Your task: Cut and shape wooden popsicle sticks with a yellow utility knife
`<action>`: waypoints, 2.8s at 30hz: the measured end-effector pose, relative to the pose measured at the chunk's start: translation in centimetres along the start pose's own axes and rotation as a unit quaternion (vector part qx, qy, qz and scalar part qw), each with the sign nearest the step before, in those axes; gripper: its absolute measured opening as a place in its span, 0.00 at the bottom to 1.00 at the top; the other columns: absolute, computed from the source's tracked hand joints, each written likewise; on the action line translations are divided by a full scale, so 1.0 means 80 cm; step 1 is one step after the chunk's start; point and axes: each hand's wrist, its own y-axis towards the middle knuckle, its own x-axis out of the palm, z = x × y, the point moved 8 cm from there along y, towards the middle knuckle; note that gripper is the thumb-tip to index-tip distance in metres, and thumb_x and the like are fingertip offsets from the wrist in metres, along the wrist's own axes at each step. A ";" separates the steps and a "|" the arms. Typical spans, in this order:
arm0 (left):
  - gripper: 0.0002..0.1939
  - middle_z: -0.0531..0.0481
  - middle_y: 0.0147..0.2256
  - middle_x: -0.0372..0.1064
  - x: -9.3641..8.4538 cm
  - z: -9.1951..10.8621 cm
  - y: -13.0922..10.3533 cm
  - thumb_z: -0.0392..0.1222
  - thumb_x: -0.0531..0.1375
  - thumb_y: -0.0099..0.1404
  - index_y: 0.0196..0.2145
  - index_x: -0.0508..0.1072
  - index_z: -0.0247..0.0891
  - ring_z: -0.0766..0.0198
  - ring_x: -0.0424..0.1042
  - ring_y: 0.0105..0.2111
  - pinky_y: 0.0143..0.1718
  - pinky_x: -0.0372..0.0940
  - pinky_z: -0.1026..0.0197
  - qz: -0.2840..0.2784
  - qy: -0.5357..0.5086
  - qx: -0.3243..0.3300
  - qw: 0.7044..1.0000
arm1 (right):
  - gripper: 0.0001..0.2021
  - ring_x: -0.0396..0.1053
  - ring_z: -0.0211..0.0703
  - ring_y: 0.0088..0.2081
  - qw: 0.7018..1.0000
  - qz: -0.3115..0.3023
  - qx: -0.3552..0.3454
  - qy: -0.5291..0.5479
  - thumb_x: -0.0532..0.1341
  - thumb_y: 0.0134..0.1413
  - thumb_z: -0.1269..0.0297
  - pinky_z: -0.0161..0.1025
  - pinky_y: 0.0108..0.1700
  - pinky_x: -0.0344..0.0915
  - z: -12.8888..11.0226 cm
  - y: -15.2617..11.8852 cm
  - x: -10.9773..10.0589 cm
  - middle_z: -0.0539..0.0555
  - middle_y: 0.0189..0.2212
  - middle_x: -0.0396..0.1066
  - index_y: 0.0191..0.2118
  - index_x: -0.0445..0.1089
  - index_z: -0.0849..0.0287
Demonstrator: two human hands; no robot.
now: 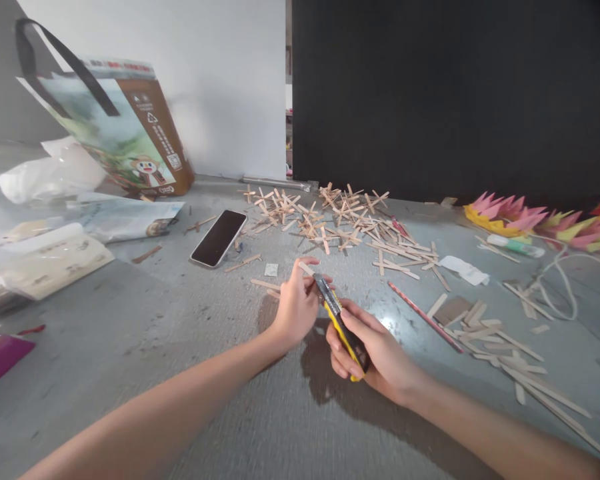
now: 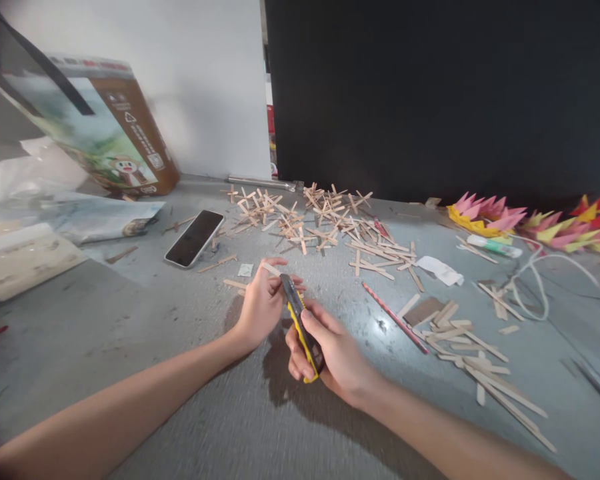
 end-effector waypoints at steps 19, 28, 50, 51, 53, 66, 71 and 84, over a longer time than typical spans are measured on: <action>0.22 0.46 0.40 0.81 0.005 -0.001 0.000 0.33 0.56 0.68 0.57 0.57 0.42 0.60 0.83 0.37 0.40 0.77 0.58 -0.009 -0.032 -0.010 0.999 | 0.23 0.67 0.33 0.19 0.973 0.030 0.004 -0.229 0.54 0.72 0.46 0.34 0.25 0.64 0.002 -0.005 -0.013 0.45 0.31 0.70 0.65 0.54 0.49; 0.25 0.47 0.37 0.81 0.008 -0.005 0.002 0.31 0.57 0.65 0.57 0.55 0.42 0.64 0.81 0.33 0.36 0.72 0.64 -0.025 -0.052 -0.028 0.998 | 0.24 0.65 0.33 0.17 0.947 0.067 -0.013 -0.314 0.53 0.72 0.47 0.31 0.19 0.60 -0.015 -0.006 -0.024 0.44 0.28 0.68 0.65 0.58 0.51; 0.23 0.58 0.26 0.73 0.013 -0.015 0.006 0.33 0.59 0.64 0.55 0.57 0.42 0.64 0.78 0.25 0.27 0.68 0.66 -0.046 -0.070 -0.051 0.995 | 0.25 0.69 0.45 0.27 0.787 0.087 -0.163 -0.588 0.54 0.71 0.57 0.42 0.33 0.70 -0.059 -0.010 -0.032 0.54 0.32 0.76 0.68 0.66 0.56; 0.23 0.58 0.25 0.72 0.013 -0.016 0.006 0.34 0.59 0.64 0.55 0.57 0.42 0.64 0.78 0.25 0.27 0.68 0.66 -0.044 -0.073 -0.054 0.995 | 0.25 0.71 0.46 0.29 0.781 0.083 -0.172 -0.595 0.54 0.71 0.58 0.43 0.35 0.71 -0.059 -0.010 -0.031 0.55 0.33 0.77 0.69 0.66 0.57; 0.24 0.60 0.24 0.71 0.013 -0.017 0.006 0.35 0.60 0.64 0.55 0.57 0.42 0.64 0.78 0.25 0.27 0.68 0.66 -0.040 -0.078 -0.058 0.994 | 0.25 0.74 0.47 0.31 0.771 0.076 -0.188 -0.604 0.54 0.71 0.59 0.44 0.39 0.73 -0.059 -0.011 -0.028 0.57 0.37 0.79 0.69 0.66 0.57; 0.22 0.49 0.33 0.79 0.016 -0.005 0.002 0.42 0.63 0.67 0.53 0.56 0.41 0.65 0.76 0.24 0.27 0.69 0.65 -0.048 -0.113 -0.074 0.990 | 0.25 0.79 0.47 0.37 0.706 0.069 -0.301 -0.637 0.56 0.69 0.68 0.40 0.42 0.76 -0.060 -0.022 -0.018 0.58 0.40 0.81 0.69 0.65 0.57; 0.22 0.50 0.33 0.79 0.014 -0.010 0.005 0.35 0.60 0.66 0.55 0.57 0.41 0.61 0.81 0.31 0.33 0.71 0.64 -0.039 -0.117 -0.065 0.990 | 0.24 0.80 0.49 0.47 0.721 0.100 -0.297 -0.618 0.56 0.68 0.68 0.41 0.51 0.76 -0.061 -0.021 -0.027 0.60 0.52 0.79 0.68 0.67 0.58; 0.20 0.51 0.33 0.79 0.015 -0.009 0.005 0.36 0.60 0.68 0.55 0.58 0.42 0.61 0.81 0.32 0.34 0.72 0.63 -0.049 -0.095 -0.035 0.994 | 0.24 0.80 0.49 0.48 0.735 0.099 -0.272 -0.614 0.56 0.69 0.68 0.41 0.51 0.75 -0.061 -0.017 -0.029 0.59 0.51 0.80 0.68 0.66 0.57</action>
